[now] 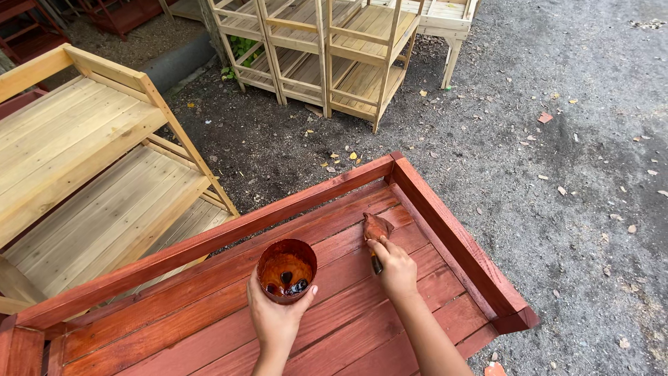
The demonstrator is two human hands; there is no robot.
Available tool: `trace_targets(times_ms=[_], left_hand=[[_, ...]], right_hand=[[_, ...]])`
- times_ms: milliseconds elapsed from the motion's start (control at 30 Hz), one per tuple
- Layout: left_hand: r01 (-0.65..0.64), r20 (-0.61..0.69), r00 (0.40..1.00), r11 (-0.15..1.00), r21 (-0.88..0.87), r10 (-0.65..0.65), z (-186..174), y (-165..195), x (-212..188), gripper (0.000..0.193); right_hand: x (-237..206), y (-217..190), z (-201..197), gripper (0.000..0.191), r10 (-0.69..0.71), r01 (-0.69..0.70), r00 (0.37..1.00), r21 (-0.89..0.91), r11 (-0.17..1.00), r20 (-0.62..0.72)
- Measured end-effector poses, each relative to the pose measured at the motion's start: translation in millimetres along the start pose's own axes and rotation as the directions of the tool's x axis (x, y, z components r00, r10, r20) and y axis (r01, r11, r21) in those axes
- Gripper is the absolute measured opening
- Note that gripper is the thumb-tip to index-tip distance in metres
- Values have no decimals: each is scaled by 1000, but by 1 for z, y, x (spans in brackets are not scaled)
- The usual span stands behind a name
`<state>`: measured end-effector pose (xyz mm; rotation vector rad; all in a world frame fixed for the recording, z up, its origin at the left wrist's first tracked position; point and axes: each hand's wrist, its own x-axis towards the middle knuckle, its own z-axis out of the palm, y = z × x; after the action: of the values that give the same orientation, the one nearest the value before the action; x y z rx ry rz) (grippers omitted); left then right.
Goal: The person applies reddish-brown wood stain to a wooden bench-like furniture piece using a brush, dipping the brush into a cup of stain held in the other hand. They coat the top rails, side panels, and inner surfaces of the piece, working around it on the ground.
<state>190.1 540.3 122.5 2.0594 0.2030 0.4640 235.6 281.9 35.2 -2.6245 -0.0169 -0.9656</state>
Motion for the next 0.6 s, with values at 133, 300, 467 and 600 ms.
trace_targets(times_ms=[133,300,467,600], left_hand=[[-26,16,1000,999,-23,27,6,3,-2,108],[-13,1,1000,1000,-28,13,13,1,-2,108],[-23,-8,1000,1000,-15,23,18,-2,6,107],[-14,-12,1000,1000,-10,14,13,-5,4,108]], right_hand=[[29,40,-7,33,113,-116,993,-82,990,-41],[18,6,14,31,134,-134,991,-72,988,-2],[-18,-21,6,47,-60,52,992,69,996,115],[31,32,-2,47,117,-97,977,-117,988,180]])
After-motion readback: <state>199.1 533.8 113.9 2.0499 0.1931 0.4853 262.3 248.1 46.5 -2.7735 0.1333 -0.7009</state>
